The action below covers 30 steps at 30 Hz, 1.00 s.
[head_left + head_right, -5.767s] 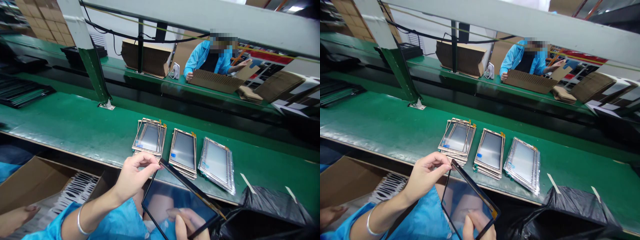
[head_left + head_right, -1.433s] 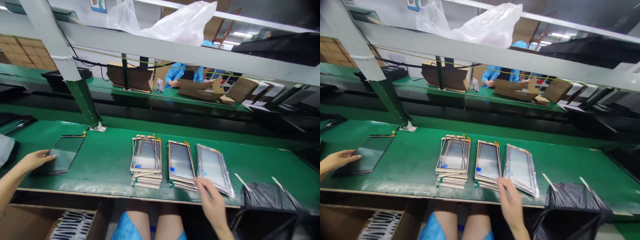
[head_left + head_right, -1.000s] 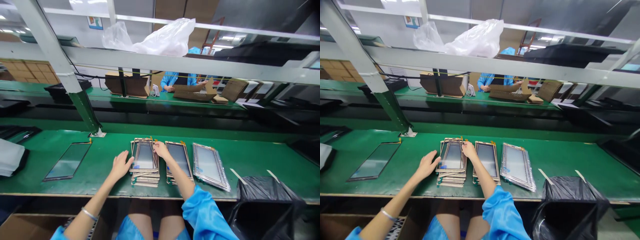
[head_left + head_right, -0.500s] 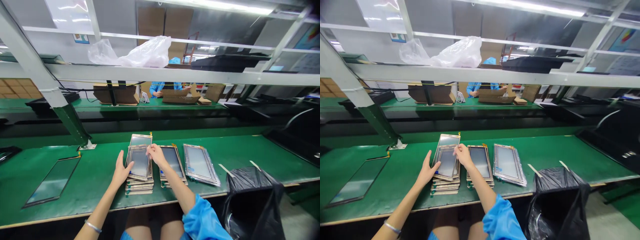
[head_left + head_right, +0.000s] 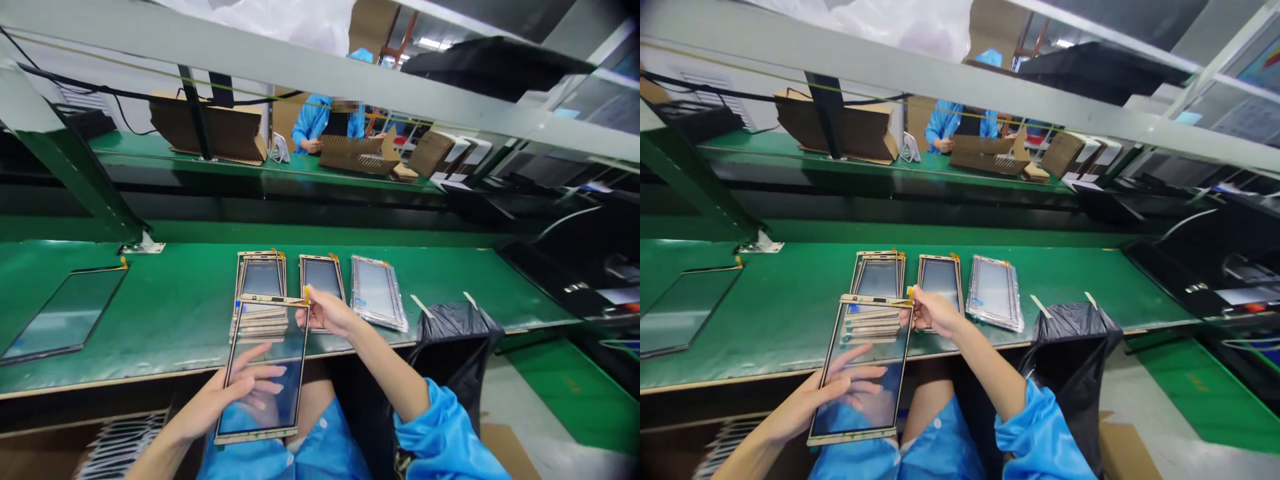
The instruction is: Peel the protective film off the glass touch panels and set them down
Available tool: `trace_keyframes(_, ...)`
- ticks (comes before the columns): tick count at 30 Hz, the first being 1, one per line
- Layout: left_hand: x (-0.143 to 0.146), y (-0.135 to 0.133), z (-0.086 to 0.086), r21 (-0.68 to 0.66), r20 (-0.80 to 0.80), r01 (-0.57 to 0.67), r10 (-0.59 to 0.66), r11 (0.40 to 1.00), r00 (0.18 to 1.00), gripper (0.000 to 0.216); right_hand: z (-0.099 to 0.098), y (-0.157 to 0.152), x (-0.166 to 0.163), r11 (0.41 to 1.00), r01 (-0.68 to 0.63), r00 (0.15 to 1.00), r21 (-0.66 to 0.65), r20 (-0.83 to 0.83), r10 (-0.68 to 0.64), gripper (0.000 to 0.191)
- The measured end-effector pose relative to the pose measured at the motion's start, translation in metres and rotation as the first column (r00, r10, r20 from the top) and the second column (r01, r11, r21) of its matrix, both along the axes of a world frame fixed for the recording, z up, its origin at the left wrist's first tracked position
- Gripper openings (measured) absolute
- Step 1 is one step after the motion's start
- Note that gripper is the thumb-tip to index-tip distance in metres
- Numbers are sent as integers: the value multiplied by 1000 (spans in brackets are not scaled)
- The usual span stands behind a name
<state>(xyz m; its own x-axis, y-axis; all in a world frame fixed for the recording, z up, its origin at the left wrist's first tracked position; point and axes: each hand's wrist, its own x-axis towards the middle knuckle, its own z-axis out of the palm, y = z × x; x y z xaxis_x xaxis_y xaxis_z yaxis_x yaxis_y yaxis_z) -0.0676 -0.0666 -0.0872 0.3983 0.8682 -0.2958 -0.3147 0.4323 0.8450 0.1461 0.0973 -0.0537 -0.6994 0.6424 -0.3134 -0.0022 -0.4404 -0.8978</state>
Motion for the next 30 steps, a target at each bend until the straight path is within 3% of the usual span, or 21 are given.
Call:
trace_keyframes(4,-4,-8,12,2,-88,23,-23,1000,996,72,17,-12,6,965,-100,988,244,140,67,60)
trace_keyframes(7,-3,-12,21,-2,-103,33,-33,999,994,68,19,-32,9,889,-22,984,457,169,-62,51)
trace_keyframes(10,-2,-17,30,16,-111,55,-53,998,992,61,13,-45,16,813,86,972,576,131,-196,45)
trace_keyframes(12,-3,-20,38,13,-165,83,-80,996,983,53,11,-48,23,758,15,970,652,174,-169,44)
trace_keyframes(15,-6,-21,50,-36,-270,163,-167,986,948,44,23,-48,30,611,-184,953,770,292,-80,34)
trace_keyframes(18,-6,-21,60,-69,-361,261,-268,963,893,43,46,-50,27,438,-214,957,873,276,-83,17)
trace_keyframes(23,-6,-22,60,-31,-493,329,-301,944,816,43,71,-54,16,127,-295,954,947,300,-19,19)
trace_keyframes(27,-10,-24,62,18,-520,356,-296,934,801,40,73,-52,16,-10,-358,934,934,358,5,30)
trace_keyframes(30,-11,-23,66,30,-529,389,-315,921,788,35,73,-52,18,-66,-364,931,929,365,10,34)
